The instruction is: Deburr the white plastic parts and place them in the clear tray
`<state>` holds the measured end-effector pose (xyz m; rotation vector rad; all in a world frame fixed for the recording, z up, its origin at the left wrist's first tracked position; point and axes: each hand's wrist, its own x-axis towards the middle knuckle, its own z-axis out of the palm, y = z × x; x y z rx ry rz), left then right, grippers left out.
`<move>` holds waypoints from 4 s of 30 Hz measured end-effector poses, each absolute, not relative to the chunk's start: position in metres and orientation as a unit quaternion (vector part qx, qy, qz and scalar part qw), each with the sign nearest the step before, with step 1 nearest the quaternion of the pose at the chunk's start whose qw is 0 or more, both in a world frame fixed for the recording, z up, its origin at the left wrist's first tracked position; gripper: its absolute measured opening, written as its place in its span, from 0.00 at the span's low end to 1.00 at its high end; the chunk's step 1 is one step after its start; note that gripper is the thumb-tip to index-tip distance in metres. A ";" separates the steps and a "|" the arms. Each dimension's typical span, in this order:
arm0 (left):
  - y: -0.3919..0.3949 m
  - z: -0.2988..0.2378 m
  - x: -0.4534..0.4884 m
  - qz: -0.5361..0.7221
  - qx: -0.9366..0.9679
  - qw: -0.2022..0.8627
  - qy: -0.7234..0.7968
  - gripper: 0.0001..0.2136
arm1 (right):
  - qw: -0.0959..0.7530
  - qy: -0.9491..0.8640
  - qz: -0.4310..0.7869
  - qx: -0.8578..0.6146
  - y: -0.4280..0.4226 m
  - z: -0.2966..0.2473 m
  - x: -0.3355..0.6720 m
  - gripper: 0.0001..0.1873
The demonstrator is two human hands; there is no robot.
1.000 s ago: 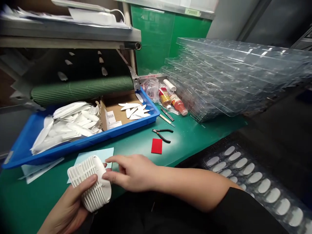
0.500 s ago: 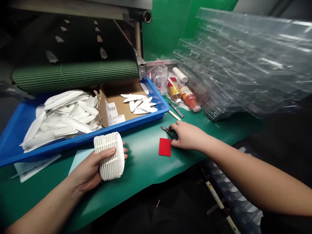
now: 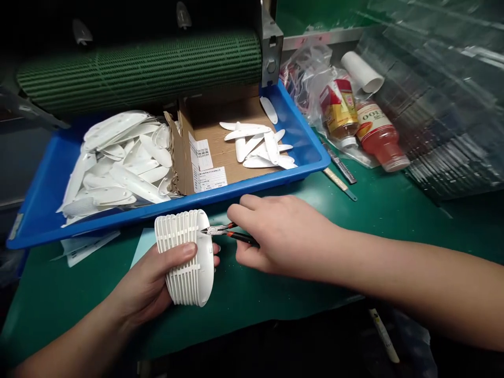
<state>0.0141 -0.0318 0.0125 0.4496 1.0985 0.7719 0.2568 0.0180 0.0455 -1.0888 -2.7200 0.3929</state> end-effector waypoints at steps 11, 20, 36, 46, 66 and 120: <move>-0.030 0.004 0.015 0.321 0.232 0.747 0.534 0.17 | 0.135 -0.925 0.122 -0.332 0.019 0.000 0.262 0.19; -0.036 0.004 0.013 0.316 0.267 0.730 0.545 0.18 | 0.123 -0.934 0.086 -0.325 0.016 0.003 0.264 0.19; -0.032 0.013 0.019 0.348 0.285 0.700 0.554 0.21 | 0.180 -0.936 0.079 -0.290 0.021 -0.003 0.262 0.16; -0.026 0.010 0.014 0.362 0.268 0.691 0.566 0.25 | 0.233 -0.904 0.106 -0.343 0.022 0.001 0.267 0.18; -0.033 0.010 0.015 0.356 0.295 0.671 0.580 0.27 | 0.159 -0.934 0.050 -0.315 0.014 -0.004 0.253 0.17; -0.033 0.003 0.012 0.346 0.357 0.655 0.569 0.37 | 0.296 -0.894 0.105 -0.321 0.021 -0.011 0.257 0.18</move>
